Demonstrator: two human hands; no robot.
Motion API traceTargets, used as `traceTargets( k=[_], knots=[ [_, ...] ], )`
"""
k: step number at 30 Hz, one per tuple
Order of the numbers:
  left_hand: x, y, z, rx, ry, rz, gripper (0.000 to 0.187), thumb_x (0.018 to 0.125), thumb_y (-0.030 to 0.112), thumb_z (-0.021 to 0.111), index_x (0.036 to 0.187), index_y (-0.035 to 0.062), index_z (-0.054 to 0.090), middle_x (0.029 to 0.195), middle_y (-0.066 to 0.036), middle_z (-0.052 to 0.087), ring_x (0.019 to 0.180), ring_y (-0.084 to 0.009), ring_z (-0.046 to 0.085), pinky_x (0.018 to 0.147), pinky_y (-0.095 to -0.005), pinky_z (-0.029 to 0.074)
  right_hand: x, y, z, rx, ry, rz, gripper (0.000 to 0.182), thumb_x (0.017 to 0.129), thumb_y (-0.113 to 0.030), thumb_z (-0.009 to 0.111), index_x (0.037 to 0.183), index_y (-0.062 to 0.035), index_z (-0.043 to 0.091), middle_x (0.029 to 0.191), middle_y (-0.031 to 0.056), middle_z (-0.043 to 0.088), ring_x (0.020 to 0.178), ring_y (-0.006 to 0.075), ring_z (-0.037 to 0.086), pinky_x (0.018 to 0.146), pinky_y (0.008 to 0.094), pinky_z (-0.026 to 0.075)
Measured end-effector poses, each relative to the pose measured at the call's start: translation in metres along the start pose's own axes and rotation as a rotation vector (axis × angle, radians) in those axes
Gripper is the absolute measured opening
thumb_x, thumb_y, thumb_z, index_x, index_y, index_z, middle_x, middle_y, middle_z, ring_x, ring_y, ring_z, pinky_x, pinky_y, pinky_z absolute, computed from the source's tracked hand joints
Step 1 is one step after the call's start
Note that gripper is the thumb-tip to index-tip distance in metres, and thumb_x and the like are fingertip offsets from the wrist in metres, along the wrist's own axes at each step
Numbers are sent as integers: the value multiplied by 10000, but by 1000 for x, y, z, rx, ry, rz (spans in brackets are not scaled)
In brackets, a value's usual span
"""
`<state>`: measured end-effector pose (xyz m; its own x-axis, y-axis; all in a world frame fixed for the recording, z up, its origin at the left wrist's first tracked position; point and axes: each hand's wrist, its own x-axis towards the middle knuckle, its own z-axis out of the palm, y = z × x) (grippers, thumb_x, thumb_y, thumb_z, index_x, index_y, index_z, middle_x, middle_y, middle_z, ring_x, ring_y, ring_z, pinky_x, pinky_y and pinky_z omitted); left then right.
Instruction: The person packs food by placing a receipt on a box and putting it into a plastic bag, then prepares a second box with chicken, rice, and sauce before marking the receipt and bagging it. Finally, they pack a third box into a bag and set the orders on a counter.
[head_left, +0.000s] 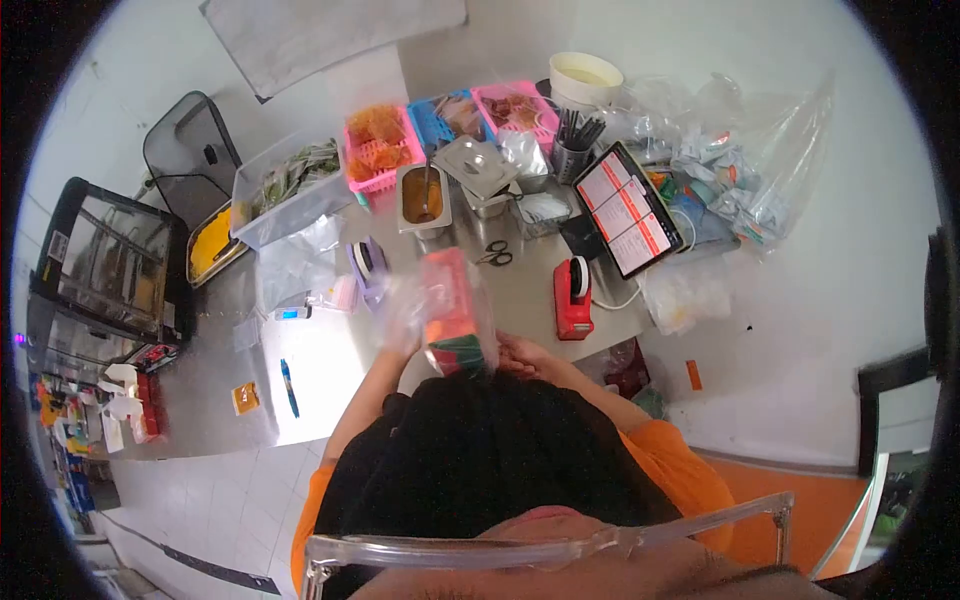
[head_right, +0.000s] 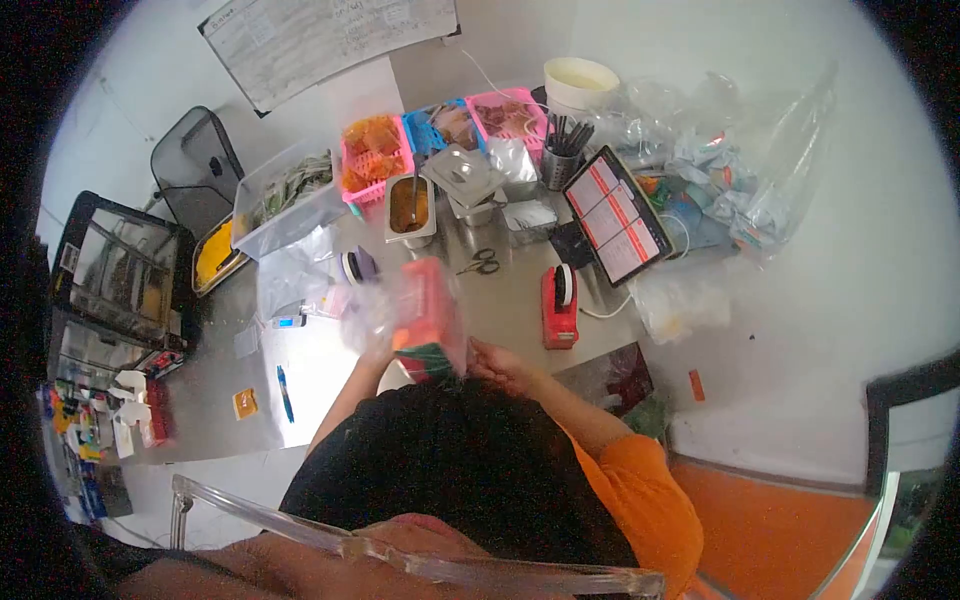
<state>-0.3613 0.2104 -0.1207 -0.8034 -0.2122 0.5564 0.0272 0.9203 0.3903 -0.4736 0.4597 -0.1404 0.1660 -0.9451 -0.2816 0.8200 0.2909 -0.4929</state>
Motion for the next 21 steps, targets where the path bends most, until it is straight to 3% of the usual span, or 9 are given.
traceTargets(
  k=[2, 5, 7, 8, 10, 12, 14, 19, 21],
  knots=[
    [1, 4, -8, -83, -90, -256, 270, 835, 165, 496, 1051, 24, 576, 981, -260, 562, 953, -376, 527, 848, -454, 399, -13, -28, 47, -176, 182, -102, 586, 912, -536, 333, 737, -35, 583, 373, -35, 308, 270, 49, 290, 287, 200, 262],
    [-1, 10, -25, -102, -109, -546, 258, 841, 166, 498, 1034, 14, 576, 936, -241, 575, 904, -354, 541, 816, -448, 412, -35, -106, 73, -92, 204, -104, 527, 921, -466, 389, 779, -11, 614, 415, -19, 393, 310, 73, 364, 323, 215, 304],
    [0, 15, -35, -87, -116, -638, 251, 844, 167, 499, 1022, 8, 577, 906, -229, 584, 871, -340, 549, 795, -445, 421, -31, -160, 51, -600, 434, -548, 411, 914, -371, 460, 879, -3, 640, 476, -8, 471, 382, 91, 453, 389, 219, 371],
    [1, 19, -40, -77, -131, -657, 248, 846, 167, 500, 1017, 5, 577, 890, -222, 588, 855, -333, 554, 785, -443, 426, -21, -183, 12, -771, 748, -613, 283, 841, -254, 578, 962, -8, 647, 549, 51, 556, 517, 146, 568, 483, 253, 443],
    [5, 33, -48, -56, -175, -659, 245, 842, 169, 505, 1005, 0, 577, 866, -209, 599, 817, -325, 569, 750, -432, 440, -20, -223, -60, -1610, 1022, -841, 200, 812, -124, 563, 931, 17, 640, 659, 143, 600, 642, 226, 613, 566, 335, 479],
    [9, 46, -55, -38, -237, -640, 247, 831, 173, 514, 993, -2, 576, 848, -195, 613, 773, -325, 592, 703, -415, 459, -21, -247, -100, -2129, 1190, -500, 176, 760, -59, 556, 879, 42, 638, 795, 210, 606, 770, 297, 613, 644, 387, 490],
    [22, 63, -68, -72, -313, -702, 274, 781, 173, 539, 989, -7, 549, 928, -246, 567, 809, -398, 568, 690, -483, 436, -13, -254, -107, -2143, 1273, -343, 155, 750, -31, 540, 846, 34, 643, 862, 217, 601, 809, 313, 603, 688, 390, 494],
    [-39, 38, -15, 100, -165, -690, 266, 791, 172, 540, 1019, 38, 562, 990, -199, 577, 946, -379, 536, 817, -404, 433, -6, -254, -87, -2214, 1278, -124, 142, 750, -20, 520, 799, 18, 647, 876, 209, 606, 830, 341, 605, 731, 399, 507],
    [-58, 25, 6, -420, 75, -870, 275, 775, 148, 558, 1023, 29, 559, 985, -197, 580, 929, -373, 543, 813, -396, 437, -4, -253, -107, -2362, 1237, -192, 124, 750, -24, 541, 781, 21, 652, 839, 198, 625, 831, 332, 623, 702, 403, 525]
  ],
)
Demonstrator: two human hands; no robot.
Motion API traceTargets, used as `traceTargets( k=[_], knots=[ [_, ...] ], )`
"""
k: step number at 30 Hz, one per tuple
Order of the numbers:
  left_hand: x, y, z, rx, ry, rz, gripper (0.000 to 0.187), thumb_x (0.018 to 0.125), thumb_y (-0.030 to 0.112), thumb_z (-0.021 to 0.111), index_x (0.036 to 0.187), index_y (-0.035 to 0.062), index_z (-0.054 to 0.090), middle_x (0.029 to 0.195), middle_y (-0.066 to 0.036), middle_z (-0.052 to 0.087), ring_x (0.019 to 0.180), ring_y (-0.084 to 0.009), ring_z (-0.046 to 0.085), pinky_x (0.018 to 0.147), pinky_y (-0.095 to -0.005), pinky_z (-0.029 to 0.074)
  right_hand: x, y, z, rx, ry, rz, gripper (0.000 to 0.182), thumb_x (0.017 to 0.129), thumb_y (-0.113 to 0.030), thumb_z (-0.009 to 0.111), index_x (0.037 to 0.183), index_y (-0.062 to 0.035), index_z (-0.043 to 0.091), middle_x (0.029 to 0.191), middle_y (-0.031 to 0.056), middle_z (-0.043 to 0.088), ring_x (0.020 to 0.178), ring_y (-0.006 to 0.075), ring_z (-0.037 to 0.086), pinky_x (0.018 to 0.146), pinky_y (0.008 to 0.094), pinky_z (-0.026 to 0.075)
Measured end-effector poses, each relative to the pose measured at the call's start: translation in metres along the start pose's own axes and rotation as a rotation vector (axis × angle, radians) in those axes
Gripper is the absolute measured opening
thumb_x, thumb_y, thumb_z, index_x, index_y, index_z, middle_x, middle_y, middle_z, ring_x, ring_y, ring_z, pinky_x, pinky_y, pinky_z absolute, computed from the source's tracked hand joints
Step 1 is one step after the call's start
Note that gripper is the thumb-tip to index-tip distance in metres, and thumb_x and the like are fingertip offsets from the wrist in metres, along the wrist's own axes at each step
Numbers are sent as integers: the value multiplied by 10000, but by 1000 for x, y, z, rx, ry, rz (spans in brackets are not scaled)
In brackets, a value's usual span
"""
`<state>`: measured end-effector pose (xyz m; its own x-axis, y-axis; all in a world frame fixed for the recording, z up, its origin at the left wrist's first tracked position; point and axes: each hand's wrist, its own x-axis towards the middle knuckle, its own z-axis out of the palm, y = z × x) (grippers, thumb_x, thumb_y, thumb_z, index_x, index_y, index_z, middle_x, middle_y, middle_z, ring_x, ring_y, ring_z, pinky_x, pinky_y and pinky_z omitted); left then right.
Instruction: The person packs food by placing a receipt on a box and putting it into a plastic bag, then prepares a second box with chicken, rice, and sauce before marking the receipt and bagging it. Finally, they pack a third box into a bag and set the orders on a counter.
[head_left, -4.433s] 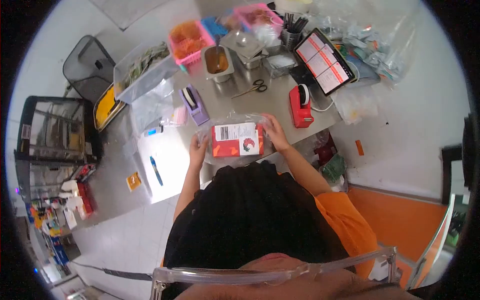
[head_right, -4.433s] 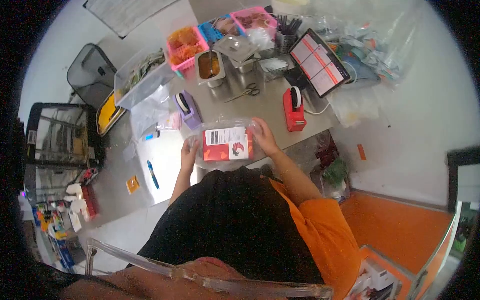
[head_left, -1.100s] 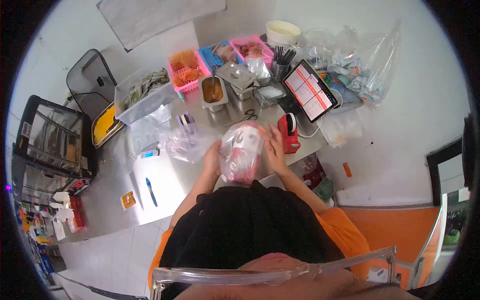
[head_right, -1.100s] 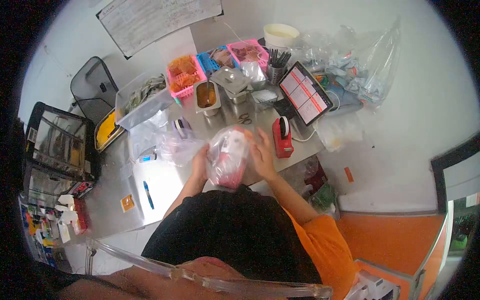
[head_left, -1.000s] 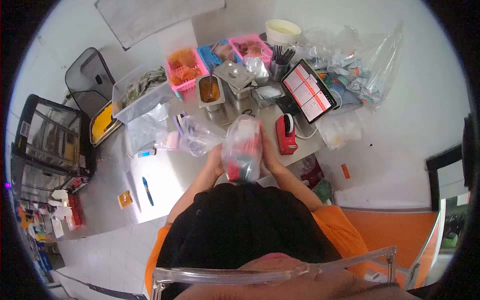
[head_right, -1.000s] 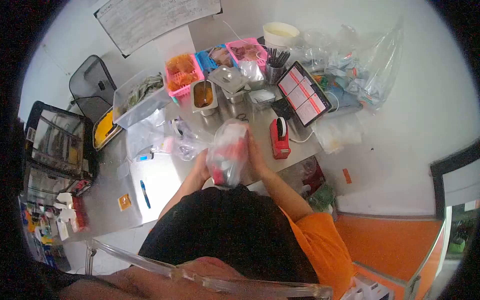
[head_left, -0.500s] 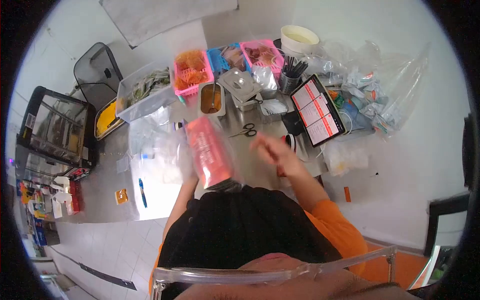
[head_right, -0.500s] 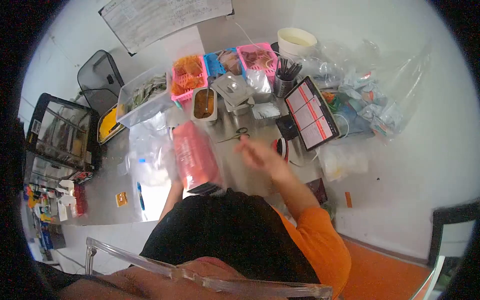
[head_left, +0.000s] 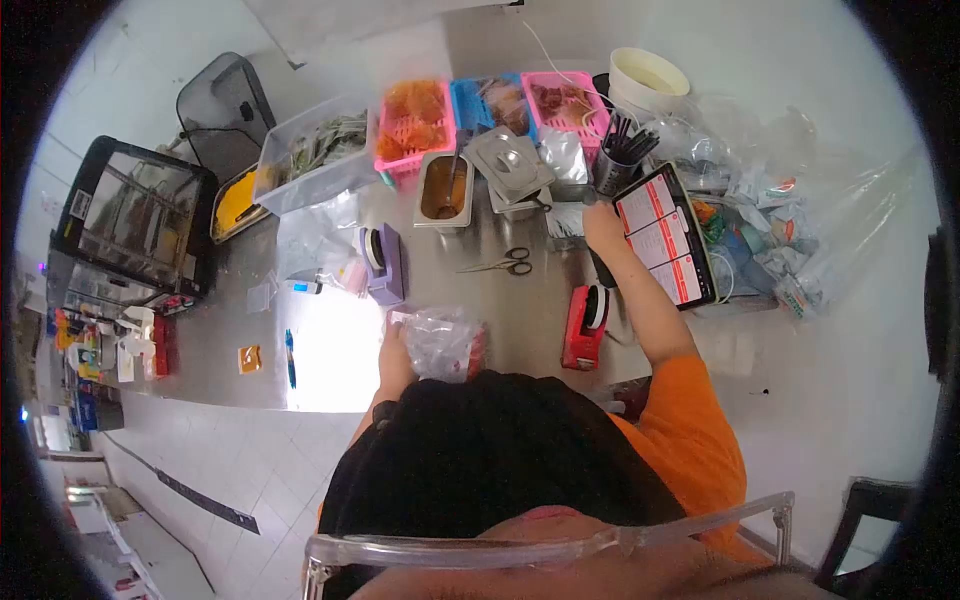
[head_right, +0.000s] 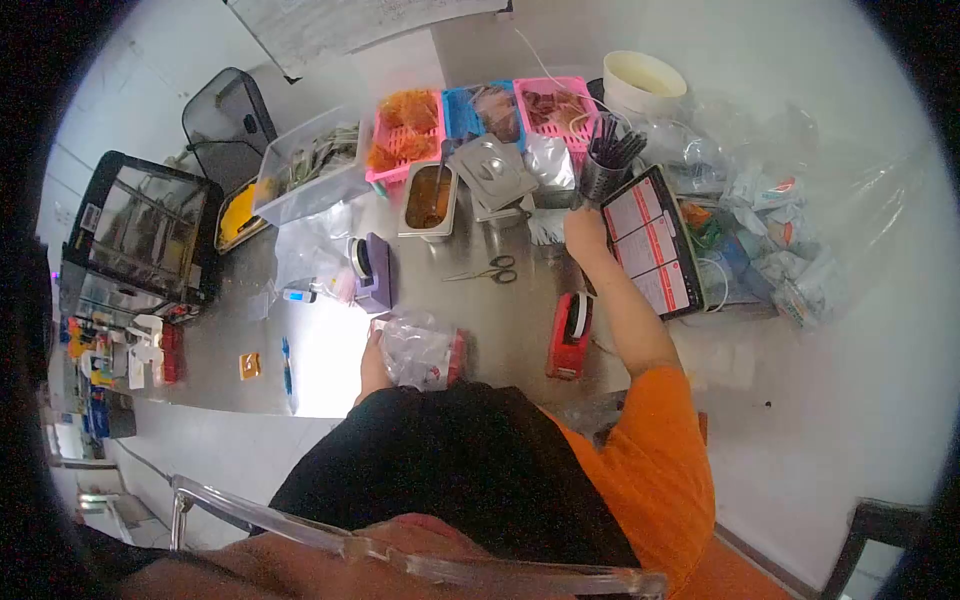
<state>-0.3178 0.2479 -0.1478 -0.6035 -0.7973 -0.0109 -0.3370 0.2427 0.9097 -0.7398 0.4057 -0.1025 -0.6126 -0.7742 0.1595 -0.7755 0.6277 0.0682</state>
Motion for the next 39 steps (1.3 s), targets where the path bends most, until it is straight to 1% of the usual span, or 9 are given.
traceTargets(
  k=[3, 5, 7, 8, 15, 19, 28, 35, 39],
  knots=[
    [1, -21, -1, -593, -76, -357, 305, 740, 114, 596, 1028, 22, 555, 974, -186, 585, 921, -357, 549, 823, -379, 437, 2, 2, -5, 85, -81, 18, 136, 761, -32, 534, 791, 22, 655, 852, 195, 630, 833, 331, 627, 705, 399, 524],
    [5, -24, -14, -365, -196, -118, 335, 751, 129, 603, 1068, 40, 545, 988, -162, 592, 923, -316, 558, 820, -366, 444, 0, 4, -8, 140, -20, 55, 141, 764, -33, 506, 769, 25, 634, 837, 218, 613, 826, 359, 610, 710, 426, 506],
    [0, 6, -39, 424, -300, 616, 368, 797, 182, 585, 1145, 79, 526, 1025, -122, 599, 927, -250, 572, 803, -352, 460, 0, 8, -12, 192, 31, 88, 143, 762, -38, 494, 755, 29, 620, 811, 232, 603, 812, 378, 600, 713, 443, 494],
    [-12, 39, -40, 130, -276, 273, 320, 761, 116, 627, 1074, 66, 577, 1000, -121, 602, 919, -227, 573, 798, -327, 459, 0, 12, -13, 218, 46, 104, 142, 760, -43, 495, 752, 31, 616, 792, 234, 601, 802, 383, 599, 713, 446, 491],
    [-5, 36, -62, -12, -516, -17, 311, 663, 66, 722, 942, 1, 601, 880, -69, 596, 836, -189, 559, 732, -313, 463, -70, -53, -90, 296, 154, 103, 120, 733, -69, 526, 751, 19, 605, 770, 224, 595, 743, 385, 584, 686, 464, 467],
    [-17, 21, -49, -261, -344, -248, 153, 689, 83, 660, 833, 38, 636, 897, -77, 611, 848, -229, 578, 736, -345, 462, -140, -204, -71, 944, -55, -54, 97, 743, -103, 573, 748, -9, 593, 768, 174, 579, 721, 334, 570, 637, 398, 446],
    [-11, 82, -64, 590, -362, 929, 211, 660, 77, 597, 867, 37, 620, 892, -123, 592, 872, -300, 555, 775, -358, 448, -176, -256, -26, 1048, 11, -514, 188, 765, -171, 553, 906, -48, 575, 912, 118, 555, 896, 264, 539, 830, 430, 375],
    [20, 73, -63, 567, -687, 836, 162, 679, 89, 569, 829, 40, 610, 942, -123, 595, 923, -298, 555, 785, -388, 451, -184, -275, 25, 1552, -284, -146, 265, 775, -265, 569, 980, -100, 594, 967, 58, 550, 974, 250, 507, 902, 511, 299],
    [20, 80, -62, 566, -710, 864, 200, 647, 75, 603, 843, 31, 603, 887, -155, 598, 838, -345, 566, 751, -395, 467, -185, -272, -27, 607, -47, -379, 242, 769, -259, 599, 985, -150, 599, 946, 35, 558, 974, 228, 515, 936, 523, 276]
  ],
)
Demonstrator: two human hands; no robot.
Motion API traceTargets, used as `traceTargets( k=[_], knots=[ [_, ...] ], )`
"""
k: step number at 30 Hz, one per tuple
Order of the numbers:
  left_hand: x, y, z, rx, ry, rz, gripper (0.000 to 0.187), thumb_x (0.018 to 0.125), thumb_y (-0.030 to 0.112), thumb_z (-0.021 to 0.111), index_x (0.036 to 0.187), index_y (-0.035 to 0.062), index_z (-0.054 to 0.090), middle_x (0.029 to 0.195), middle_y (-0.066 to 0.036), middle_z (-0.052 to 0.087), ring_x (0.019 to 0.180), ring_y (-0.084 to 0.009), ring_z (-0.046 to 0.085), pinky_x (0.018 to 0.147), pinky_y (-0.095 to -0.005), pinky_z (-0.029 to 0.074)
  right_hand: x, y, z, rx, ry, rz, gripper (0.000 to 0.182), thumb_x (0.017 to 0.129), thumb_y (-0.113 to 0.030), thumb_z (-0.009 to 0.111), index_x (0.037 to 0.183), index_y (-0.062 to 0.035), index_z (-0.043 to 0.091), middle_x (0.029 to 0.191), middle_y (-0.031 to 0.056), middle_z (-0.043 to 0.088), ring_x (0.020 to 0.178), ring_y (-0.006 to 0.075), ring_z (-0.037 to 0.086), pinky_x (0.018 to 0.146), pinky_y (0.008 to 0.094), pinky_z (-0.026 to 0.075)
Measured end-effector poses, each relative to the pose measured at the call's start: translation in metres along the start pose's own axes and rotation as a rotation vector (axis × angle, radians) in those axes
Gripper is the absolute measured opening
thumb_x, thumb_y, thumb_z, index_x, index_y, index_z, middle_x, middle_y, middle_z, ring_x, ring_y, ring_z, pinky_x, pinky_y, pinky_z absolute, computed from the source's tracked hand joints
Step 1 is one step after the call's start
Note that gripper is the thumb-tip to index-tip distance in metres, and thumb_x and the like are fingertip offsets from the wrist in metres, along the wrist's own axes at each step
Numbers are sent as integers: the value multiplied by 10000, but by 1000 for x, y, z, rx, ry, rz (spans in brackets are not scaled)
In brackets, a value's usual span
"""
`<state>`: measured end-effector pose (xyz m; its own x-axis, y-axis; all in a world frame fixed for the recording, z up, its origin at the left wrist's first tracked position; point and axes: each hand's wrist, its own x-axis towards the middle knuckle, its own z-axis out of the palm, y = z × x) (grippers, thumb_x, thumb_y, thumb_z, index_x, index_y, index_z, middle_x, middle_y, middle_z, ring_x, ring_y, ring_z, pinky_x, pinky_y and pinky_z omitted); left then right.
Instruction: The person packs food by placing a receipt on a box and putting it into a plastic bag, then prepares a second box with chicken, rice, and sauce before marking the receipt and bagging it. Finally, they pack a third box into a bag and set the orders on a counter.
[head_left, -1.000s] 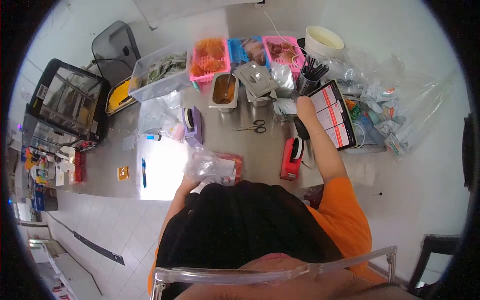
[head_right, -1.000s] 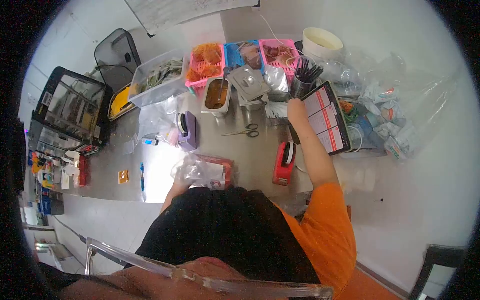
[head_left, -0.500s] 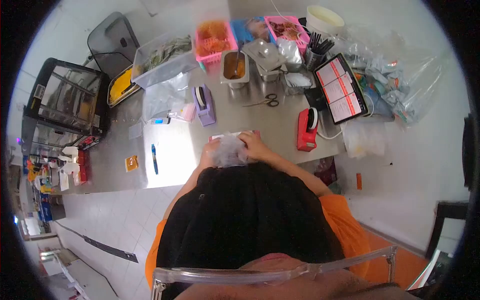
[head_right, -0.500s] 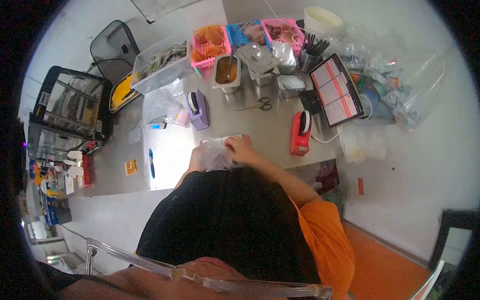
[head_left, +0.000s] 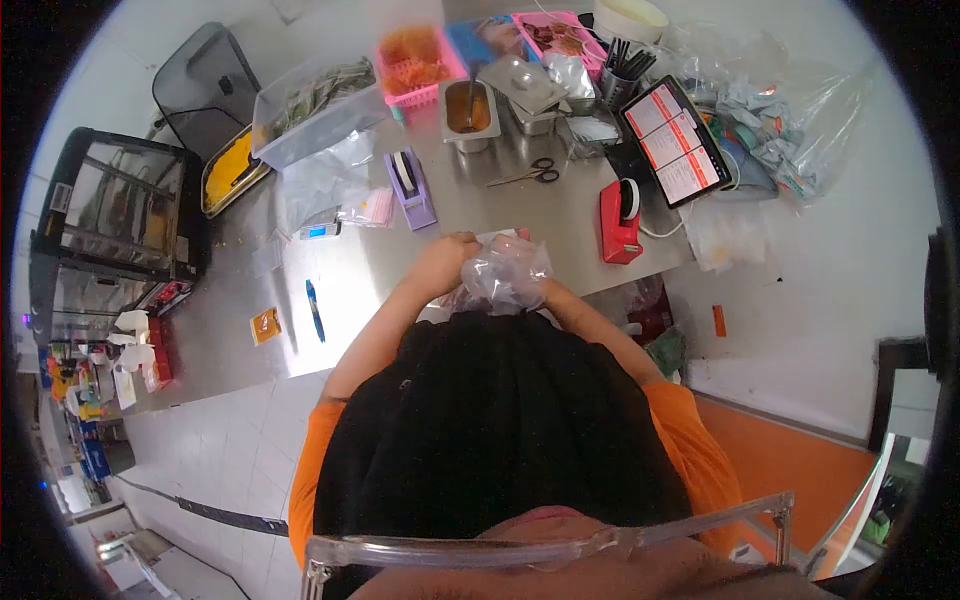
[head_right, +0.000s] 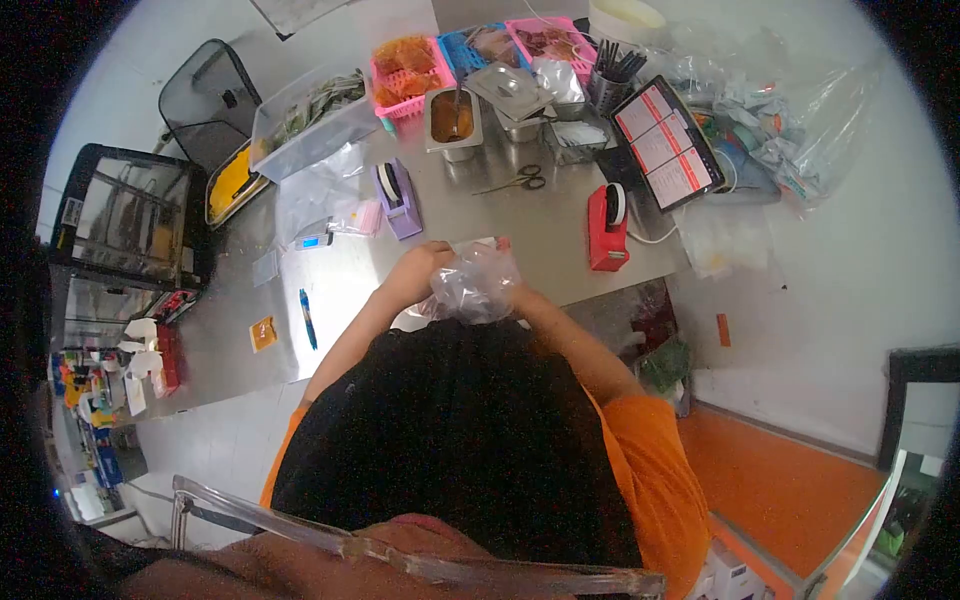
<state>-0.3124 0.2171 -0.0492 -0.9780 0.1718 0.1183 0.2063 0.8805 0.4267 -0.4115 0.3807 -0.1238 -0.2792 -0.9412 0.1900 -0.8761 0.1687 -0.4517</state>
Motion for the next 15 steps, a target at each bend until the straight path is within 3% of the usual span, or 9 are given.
traceTargets(
  k=[2, 4, 6, 7, 10, 12, 15],
  knots=[
    [-1, -3, 7, -77, 50, -79, 181, 679, 87, 614, 849, 24, 612, 852, -154, 613, 783, -343, 581, 704, -381, 473, 1, -9, 0, 27, 387, -114, 214, 774, -242, 595, 970, -157, 598, 939, 36, 553, 971, 218, 521, 955, 525, 254],
    [-3, -8, 17, -164, 199, -181, 158, 751, 120, 618, 864, 11, 631, 815, -140, 640, 729, -309, 608, 630, -339, 480, 1, -15, 4, 167, 520, -21, 196, 777, -225, 595, 961, -156, 597, 926, 39, 550, 966, 214, 528, 967, 531, 233],
    [-8, -21, 28, -689, 160, -559, 173, 797, 141, 612, 895, 0, 640, 795, -121, 649, 703, -253, 617, 609, -318, 476, -1, -20, 11, 421, 395, 283, 190, 779, -207, 597, 959, -147, 598, 907, 43, 549, 958, 215, 535, 974, 539, 214],
    [-11, -28, 34, -950, 130, -748, 184, 821, 151, 609, 911, -5, 644, 785, -112, 654, 690, -224, 621, 599, -307, 475, -2, -34, 1, 283, 407, 196, 200, 771, -180, 606, 960, -114, 594, 896, 66, 548, 925, 230, 547, 917, 469, 292],
    [-23, -44, 55, -1338, 168, -907, 208, 782, 127, 658, 911, -32, 622, 837, -89, 624, 724, -141, 591, 580, -288, 478, -6, -61, -10, 116, 421, -42, 230, 761, -103, 618, 982, -48, 586, 866, 112, 555, 842, 261, 579, 786, 329, 456],
    [-31, -46, 63, -1550, 161, -883, 234, 796, 101, 639, 974, -48, 604, 874, -99, 627, 780, -165, 604, 646, -287, 493, 0, -55, 8, 336, 418, -172, 251, 769, -61, 604, 1019, -45, 585, 851, 111, 574, 806, 261, 594, 750, 326, 476],
    [-40, -34, 61, -1695, 193, -828, 235, 835, 114, 590, 1010, -43, 592, 946, -103, 629, 834, -166, 604, 727, -278, 475, -1, -46, 8, 415, 487, -155, 242, 806, -28, 578, 1047, -24, 565, 816, 91, 618, 721, 215, 614, 673, 287, 499]
  ],
)
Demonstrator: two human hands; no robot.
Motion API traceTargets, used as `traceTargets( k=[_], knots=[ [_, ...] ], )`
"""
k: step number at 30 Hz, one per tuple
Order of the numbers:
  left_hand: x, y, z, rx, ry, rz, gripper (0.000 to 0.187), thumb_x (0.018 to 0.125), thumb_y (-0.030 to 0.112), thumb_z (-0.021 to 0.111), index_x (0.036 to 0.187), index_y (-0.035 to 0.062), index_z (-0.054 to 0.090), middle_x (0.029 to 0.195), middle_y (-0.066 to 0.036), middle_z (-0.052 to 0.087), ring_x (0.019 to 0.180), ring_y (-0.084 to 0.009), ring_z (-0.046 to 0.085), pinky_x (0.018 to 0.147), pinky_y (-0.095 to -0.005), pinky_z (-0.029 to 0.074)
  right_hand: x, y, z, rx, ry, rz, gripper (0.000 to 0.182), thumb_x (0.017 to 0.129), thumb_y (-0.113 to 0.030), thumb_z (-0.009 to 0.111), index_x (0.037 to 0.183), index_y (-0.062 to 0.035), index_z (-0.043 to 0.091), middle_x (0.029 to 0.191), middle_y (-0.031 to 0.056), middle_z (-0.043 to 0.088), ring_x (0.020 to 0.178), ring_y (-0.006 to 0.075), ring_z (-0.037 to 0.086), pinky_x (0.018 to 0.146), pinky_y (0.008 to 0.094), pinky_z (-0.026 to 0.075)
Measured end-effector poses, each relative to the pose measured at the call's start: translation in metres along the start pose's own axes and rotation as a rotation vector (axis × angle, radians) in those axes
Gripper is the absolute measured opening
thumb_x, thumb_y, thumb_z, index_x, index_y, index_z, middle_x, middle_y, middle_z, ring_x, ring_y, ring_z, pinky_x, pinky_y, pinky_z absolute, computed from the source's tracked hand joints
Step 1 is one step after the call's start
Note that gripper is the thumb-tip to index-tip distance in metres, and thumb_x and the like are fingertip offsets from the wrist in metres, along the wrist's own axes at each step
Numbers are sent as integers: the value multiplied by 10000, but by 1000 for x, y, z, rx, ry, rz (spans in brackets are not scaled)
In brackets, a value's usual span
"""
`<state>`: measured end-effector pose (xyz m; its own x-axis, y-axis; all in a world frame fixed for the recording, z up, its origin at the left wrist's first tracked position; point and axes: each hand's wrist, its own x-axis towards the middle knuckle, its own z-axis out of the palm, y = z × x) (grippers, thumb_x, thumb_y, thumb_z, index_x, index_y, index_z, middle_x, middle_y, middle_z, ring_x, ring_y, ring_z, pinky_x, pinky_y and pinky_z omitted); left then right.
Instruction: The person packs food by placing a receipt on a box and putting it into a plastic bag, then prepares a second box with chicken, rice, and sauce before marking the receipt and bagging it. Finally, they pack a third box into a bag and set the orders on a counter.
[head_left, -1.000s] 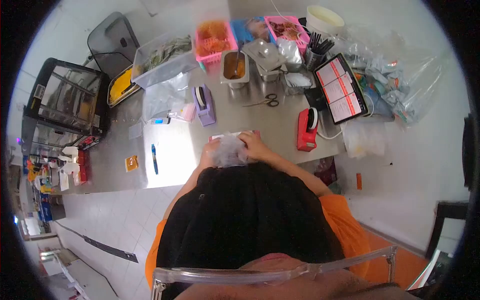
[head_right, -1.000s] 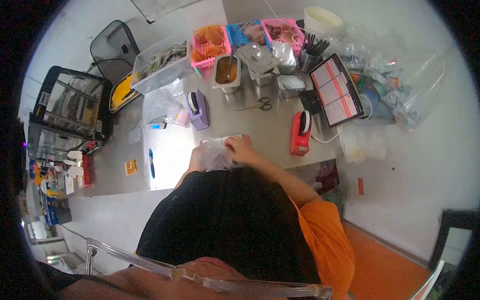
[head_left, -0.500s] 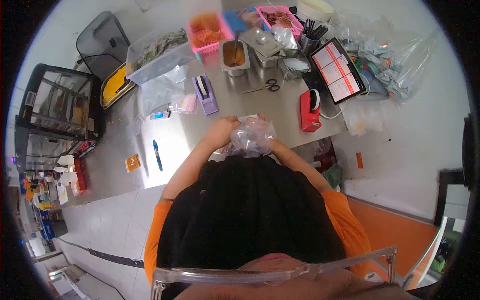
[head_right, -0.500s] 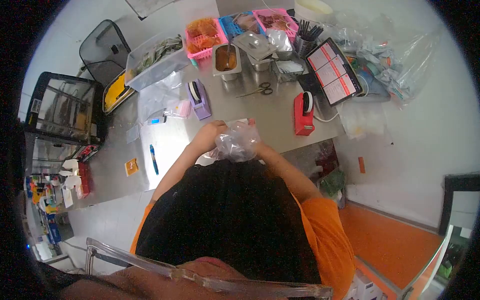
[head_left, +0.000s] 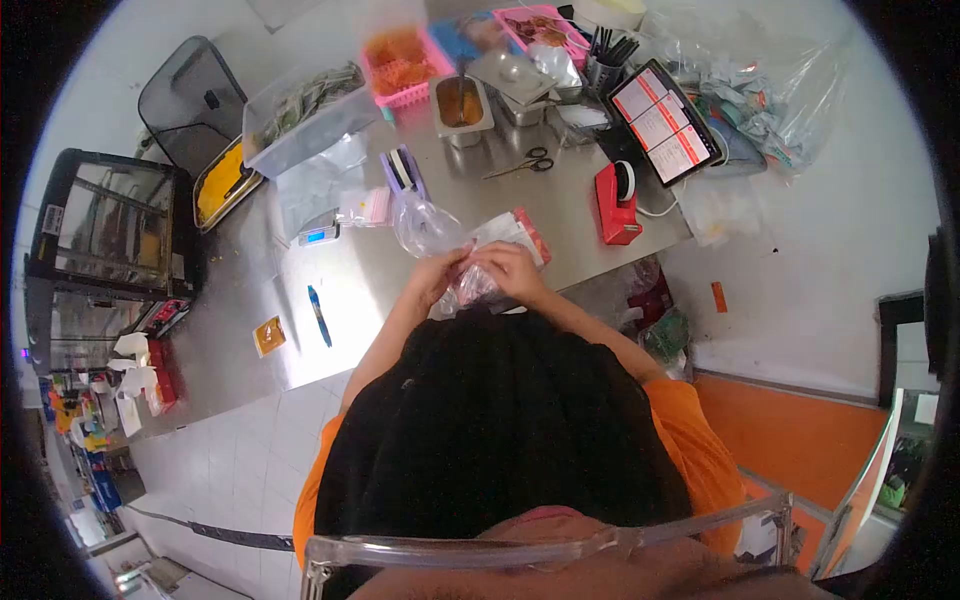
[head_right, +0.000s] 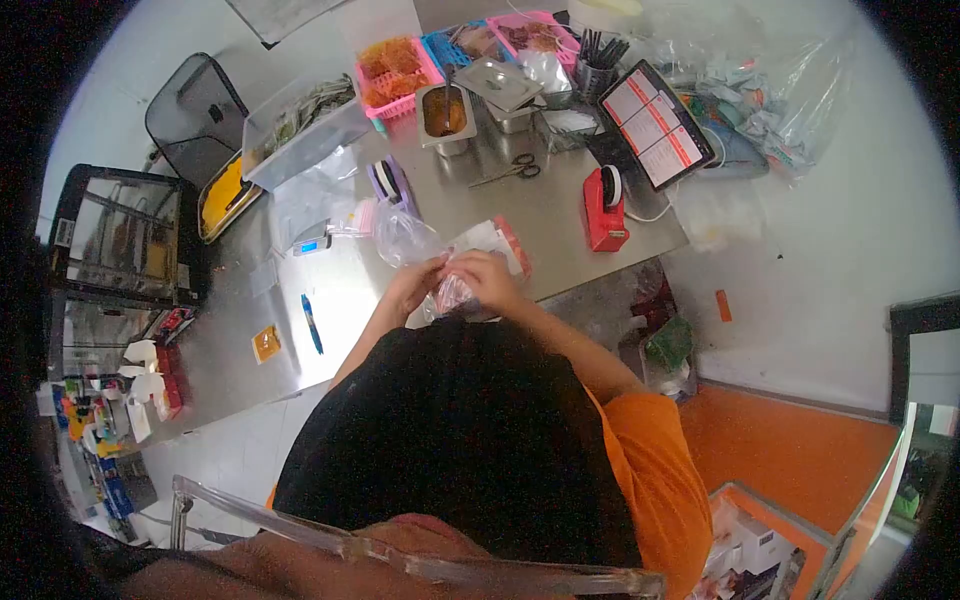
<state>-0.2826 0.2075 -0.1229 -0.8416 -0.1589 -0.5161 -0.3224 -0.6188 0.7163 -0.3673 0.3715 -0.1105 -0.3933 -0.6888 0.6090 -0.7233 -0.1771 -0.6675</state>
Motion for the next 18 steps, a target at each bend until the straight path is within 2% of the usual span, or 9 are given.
traceTargets(
  k=[3, 6, 12, 15, 18],
  knots=[
    [-18, 2, 16, -76, -7, 24, 242, 854, 127, 565, 1029, -40, 577, 1003, -108, 621, 899, -166, 593, 800, -273, 453, 3, 0, -2, 635, 43, 721, 252, 833, -21, 569, 1082, 0, 538, 808, 90, 643, 697, 151, 615, 642, 250, 500],
    [-13, -7, 7, -116, -21, 36, 268, 858, 124, 558, 1058, -55, 549, 1048, -124, 603, 971, -177, 574, 864, -277, 439, 7, 13, -4, 616, -68, 817, 263, 847, -24, 565, 1100, 20, 512, 782, 82, 632, 671, 110, 598, 589, 219, 488],
    [-3, -20, -5, -171, -13, 75, 292, 854, 102, 556, 1075, -84, 510, 1071, -146, 575, 1010, -206, 561, 930, -299, 423, 16, 20, -13, 806, -204, 886, 285, 825, -34, 598, 1093, -3, 505, 743, 81, 611, 660, 129, 590, 591, 246, 486],
    [-3, -19, -4, -200, -39, 64, 290, 851, 93, 560, 1073, -85, 505, 1061, -145, 572, 1010, -212, 560, 937, -294, 418, 20, 22, -16, 774, -286, 895, 290, 821, -38, 605, 1088, -9, 495, 744, 82, 606, 671, 138, 591, 594, 251, 482],
    [-5, -18, -4, -205, -41, 49, 287, 850, 92, 561, 1068, -85, 505, 1063, -146, 571, 1008, -214, 559, 948, -292, 410, 24, 17, -18, 767, -282, 954, 298, 819, -30, 604, 1091, -10, 485, 741, 86, 601, 669, 143, 590, 591, 248, 478]
  ],
)
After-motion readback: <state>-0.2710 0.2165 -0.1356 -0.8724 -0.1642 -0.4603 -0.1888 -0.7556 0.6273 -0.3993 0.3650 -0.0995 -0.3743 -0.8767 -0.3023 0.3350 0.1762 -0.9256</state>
